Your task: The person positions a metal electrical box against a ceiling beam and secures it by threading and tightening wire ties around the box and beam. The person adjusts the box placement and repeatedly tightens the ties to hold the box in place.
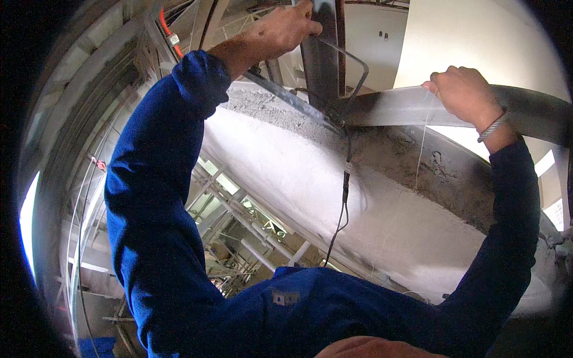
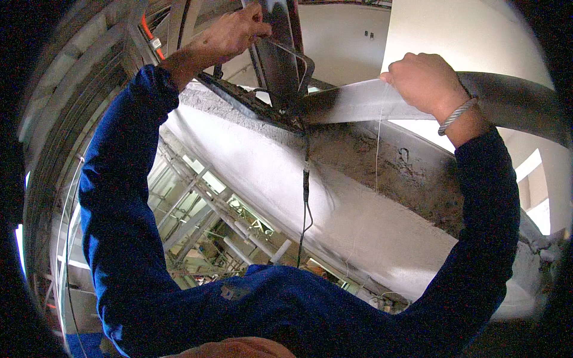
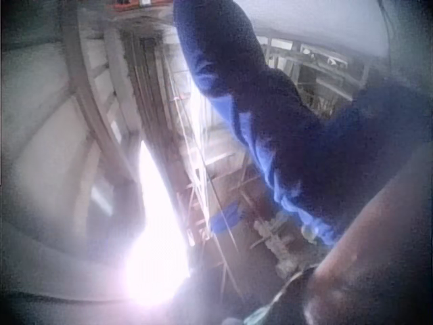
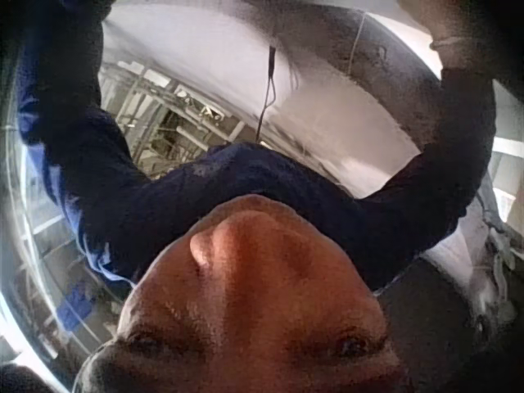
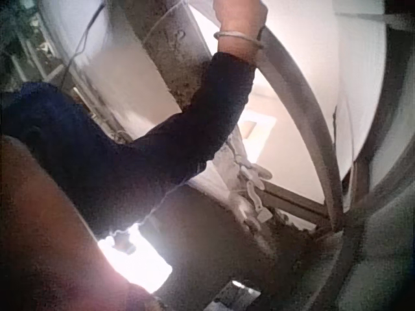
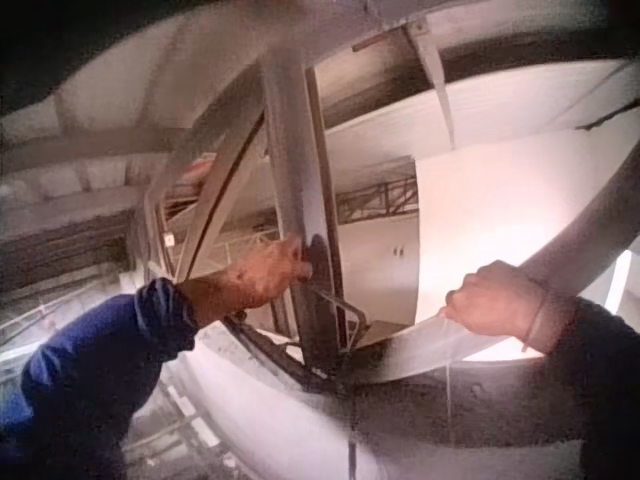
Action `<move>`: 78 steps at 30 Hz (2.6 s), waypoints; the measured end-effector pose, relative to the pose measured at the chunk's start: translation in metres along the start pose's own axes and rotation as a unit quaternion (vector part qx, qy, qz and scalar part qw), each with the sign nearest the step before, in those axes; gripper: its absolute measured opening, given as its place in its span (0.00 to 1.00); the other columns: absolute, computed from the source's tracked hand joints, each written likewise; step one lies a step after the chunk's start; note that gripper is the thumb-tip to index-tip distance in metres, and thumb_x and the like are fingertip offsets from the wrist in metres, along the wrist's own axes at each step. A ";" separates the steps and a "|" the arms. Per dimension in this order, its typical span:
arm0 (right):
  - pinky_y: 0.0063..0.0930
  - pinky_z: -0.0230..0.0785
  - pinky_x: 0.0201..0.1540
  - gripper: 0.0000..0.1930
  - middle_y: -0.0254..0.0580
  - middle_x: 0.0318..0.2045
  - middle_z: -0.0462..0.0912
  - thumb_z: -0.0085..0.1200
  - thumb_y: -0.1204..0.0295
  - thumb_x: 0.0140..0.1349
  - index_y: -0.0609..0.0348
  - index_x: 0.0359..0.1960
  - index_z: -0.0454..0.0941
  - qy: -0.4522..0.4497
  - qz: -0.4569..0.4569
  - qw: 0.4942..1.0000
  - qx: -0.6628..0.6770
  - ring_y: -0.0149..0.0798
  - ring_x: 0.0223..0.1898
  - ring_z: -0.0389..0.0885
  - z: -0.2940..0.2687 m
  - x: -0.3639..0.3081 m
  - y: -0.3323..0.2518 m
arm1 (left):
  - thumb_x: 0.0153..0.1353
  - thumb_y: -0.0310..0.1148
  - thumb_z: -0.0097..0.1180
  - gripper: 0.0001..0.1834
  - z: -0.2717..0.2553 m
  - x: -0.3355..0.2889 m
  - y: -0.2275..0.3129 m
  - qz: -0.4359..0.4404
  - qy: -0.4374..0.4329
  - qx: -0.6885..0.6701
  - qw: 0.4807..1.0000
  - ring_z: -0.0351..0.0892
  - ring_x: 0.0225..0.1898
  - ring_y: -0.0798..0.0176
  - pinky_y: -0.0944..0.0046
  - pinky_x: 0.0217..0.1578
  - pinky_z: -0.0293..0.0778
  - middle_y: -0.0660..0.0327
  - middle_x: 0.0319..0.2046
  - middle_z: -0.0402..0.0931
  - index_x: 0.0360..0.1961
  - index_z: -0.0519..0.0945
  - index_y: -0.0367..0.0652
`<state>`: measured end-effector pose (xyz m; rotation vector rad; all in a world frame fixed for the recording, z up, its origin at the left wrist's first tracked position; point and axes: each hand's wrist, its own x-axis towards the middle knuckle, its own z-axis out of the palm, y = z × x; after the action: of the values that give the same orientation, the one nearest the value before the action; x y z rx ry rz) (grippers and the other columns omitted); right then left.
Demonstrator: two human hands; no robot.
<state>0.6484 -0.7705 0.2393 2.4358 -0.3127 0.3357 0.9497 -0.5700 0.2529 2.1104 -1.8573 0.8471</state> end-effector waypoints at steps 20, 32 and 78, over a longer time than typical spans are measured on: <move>0.34 0.70 0.39 0.14 0.42 0.33 0.80 0.48 0.61 0.67 0.57 0.43 0.78 0.041 -0.101 0.932 0.347 0.34 0.37 0.78 -0.033 0.109 0.007 | 0.55 0.26 0.59 0.08 -0.011 -0.003 0.013 0.074 0.014 0.054 0.996 0.78 0.42 0.47 0.53 0.42 0.76 0.54 0.40 0.74 0.37 0.82 0.40; 0.33 0.72 0.28 0.16 0.50 0.30 0.83 0.45 0.64 0.68 0.66 0.40 0.78 0.110 -0.026 0.774 0.623 0.39 0.24 0.78 -0.036 0.155 -0.007 | 0.54 0.28 0.60 0.08 -0.003 -0.002 0.002 0.105 0.038 0.029 0.993 0.78 0.43 0.50 0.55 0.44 0.76 0.55 0.37 0.74 0.36 0.81 0.40; 0.46 0.72 0.36 0.05 0.55 0.27 0.80 0.52 0.73 0.58 0.59 0.35 0.76 0.461 0.042 0.764 0.449 0.59 0.33 0.80 0.004 0.174 -0.063 | 0.43 0.31 0.72 0.44 -0.009 0.001 -0.005 -0.088 0.029 -0.107 0.990 0.81 0.49 0.48 0.54 0.49 0.77 0.47 0.48 0.78 0.59 0.60 0.37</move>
<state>0.8318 -0.7491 0.2549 2.6963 0.2640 2.0212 0.9516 -0.5655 0.2618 2.0560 -1.6234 0.6320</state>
